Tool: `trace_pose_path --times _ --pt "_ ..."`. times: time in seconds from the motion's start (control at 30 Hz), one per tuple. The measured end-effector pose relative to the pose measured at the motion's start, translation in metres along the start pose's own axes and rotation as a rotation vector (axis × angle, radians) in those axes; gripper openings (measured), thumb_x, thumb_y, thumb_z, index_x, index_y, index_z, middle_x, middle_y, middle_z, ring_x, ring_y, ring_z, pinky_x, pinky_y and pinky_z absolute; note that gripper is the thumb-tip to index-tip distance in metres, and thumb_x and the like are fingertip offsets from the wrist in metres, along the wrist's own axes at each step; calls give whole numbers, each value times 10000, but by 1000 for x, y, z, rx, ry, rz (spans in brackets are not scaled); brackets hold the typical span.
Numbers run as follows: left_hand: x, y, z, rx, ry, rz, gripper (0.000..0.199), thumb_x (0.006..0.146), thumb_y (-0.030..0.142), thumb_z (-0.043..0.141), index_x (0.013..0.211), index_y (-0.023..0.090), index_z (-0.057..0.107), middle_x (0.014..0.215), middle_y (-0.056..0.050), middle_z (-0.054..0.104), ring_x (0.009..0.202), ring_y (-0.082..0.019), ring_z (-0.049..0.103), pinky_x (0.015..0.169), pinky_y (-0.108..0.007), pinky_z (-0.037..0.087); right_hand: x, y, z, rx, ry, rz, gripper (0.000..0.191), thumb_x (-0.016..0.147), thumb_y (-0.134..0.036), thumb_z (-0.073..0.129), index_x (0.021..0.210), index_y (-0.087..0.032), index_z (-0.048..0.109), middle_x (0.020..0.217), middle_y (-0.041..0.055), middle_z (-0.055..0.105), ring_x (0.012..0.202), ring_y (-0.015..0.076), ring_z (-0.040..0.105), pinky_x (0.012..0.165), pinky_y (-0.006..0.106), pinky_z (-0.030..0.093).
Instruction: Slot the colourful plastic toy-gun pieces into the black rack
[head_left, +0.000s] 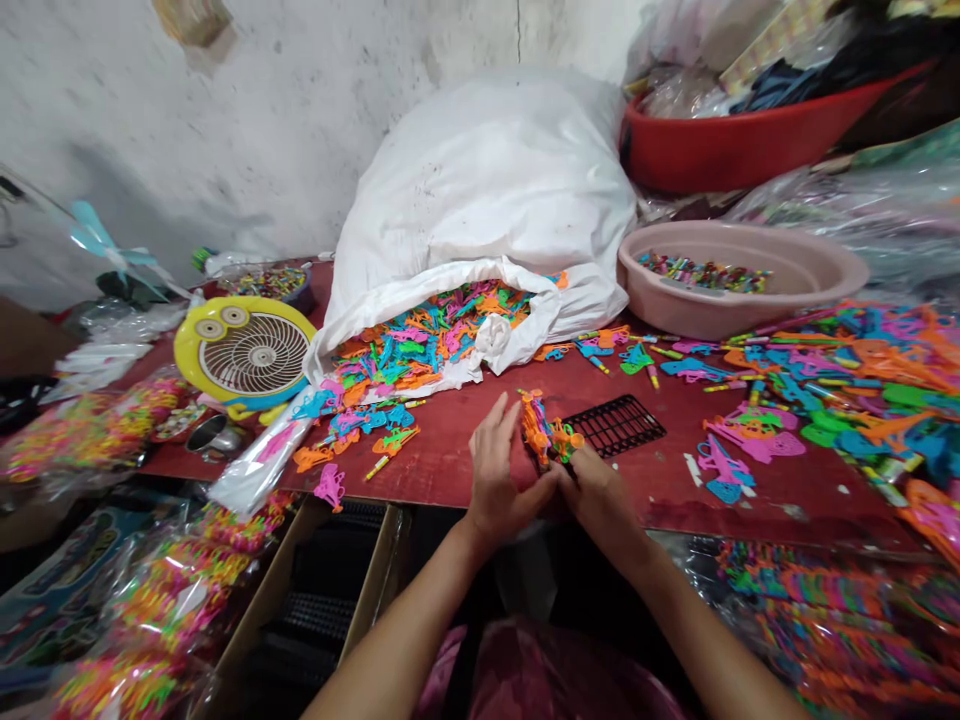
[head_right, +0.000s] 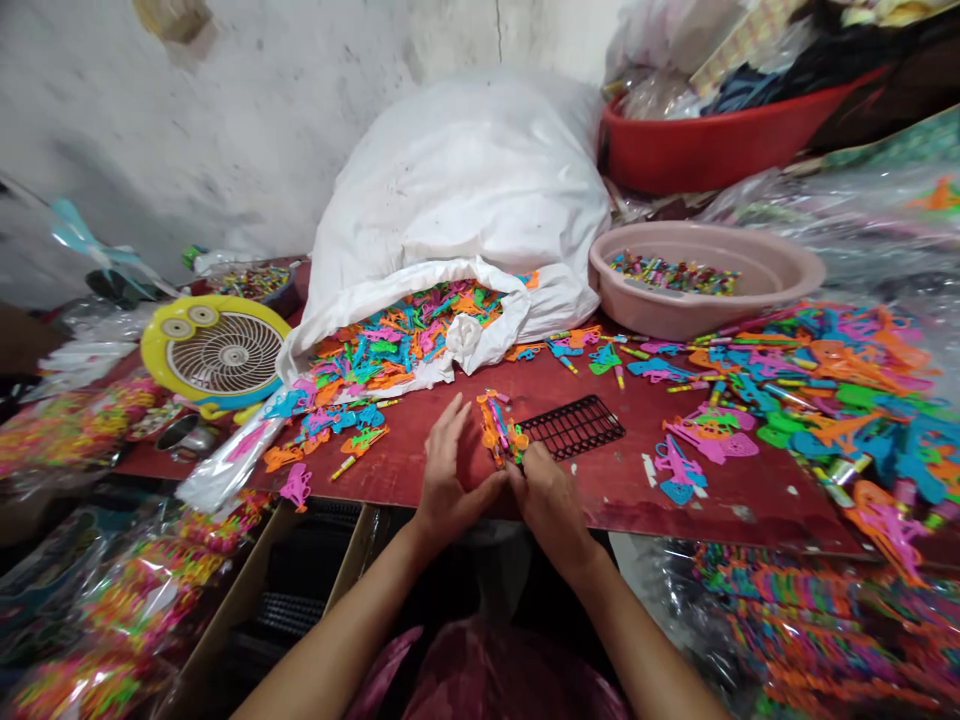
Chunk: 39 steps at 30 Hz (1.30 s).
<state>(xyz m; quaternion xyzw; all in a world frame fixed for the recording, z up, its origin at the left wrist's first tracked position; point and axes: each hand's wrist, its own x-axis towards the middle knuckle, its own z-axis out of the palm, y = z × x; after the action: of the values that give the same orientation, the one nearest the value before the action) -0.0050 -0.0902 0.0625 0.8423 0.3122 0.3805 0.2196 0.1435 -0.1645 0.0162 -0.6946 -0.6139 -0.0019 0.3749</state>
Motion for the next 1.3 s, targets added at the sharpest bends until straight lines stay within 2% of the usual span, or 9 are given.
trace_pose_path --times 0.13,0.23,0.3,0.53,0.67,0.9,1.07,1.17,1.3 --pt "20 27 -5 158 -78 151 676 802 505 701 1405 292 484 1599 -111 286 1444 -362 313 1183 -585 203 7 0 -2 40 -83 61 193 946 -334 463 881 -217 602 773 24 623 617 157 545 521 275 341" --pt "31 25 4 229 -71 139 335 836 401 687 1154 297 681 1504 -79 459 1393 -321 402 1179 -590 187 10 -4 -5 20 -136 54 176 911 -269 469 929 -198 629 783 41 648 631 160 567 527 267 359" --pt "33 18 4 242 -61 132 241 839 343 686 1073 295 714 1429 -60 546 1358 -292 448 1177 -573 197 9 -8 -6 38 -180 17 185 905 -220 459 962 -188 631 840 56 663 714 165 606 583 257 400" --pt "36 -8 -38 208 -167 165 277 861 268 651 1130 318 697 1479 -44 493 1397 -270 400 1160 -536 261 6 -20 2 -34 -347 -14 201 933 -178 475 1044 -197 641 970 58 659 810 164 626 703 267 414" --pt "38 -16 -51 175 -213 106 339 881 262 625 1214 320 652 1496 -46 471 1342 -246 467 1131 -487 336 16 -24 3 -109 -320 -27 166 920 -165 506 984 -202 655 949 47 672 797 169 616 682 279 372" --pt "29 -26 -35 176 -78 86 411 857 253 663 1263 260 604 1518 -106 429 1330 -247 485 1082 -443 398 24 -13 3 -231 -236 -111 58 883 -195 586 865 -182 639 947 81 616 911 225 513 782 330 343" --pt "24 -26 -26 229 -74 48 227 865 249 659 1092 256 662 1297 -80 633 1236 -241 565 1051 -445 413 15 -16 6 -216 -229 -105 62 885 -169 576 868 -194 630 946 67 595 927 230 461 773 341 320" --pt "25 -23 -23 263 -73 35 188 873 234 640 1059 250 662 1232 -73 665 1196 -241 591 1039 -450 418 13 -18 6 -233 -218 -101 68 901 -193 568 870 -193 627 947 67 589 926 234 450 769 347 314" --pt "17 -19 -16 187 -27 10 471 884 239 628 1338 255 506 1357 -92 592 1294 -243 525 1082 -442 407 10 -17 8 -216 -208 -88 103 928 -210 543 868 -188 624 952 66 586 925 226 451 778 340 317"
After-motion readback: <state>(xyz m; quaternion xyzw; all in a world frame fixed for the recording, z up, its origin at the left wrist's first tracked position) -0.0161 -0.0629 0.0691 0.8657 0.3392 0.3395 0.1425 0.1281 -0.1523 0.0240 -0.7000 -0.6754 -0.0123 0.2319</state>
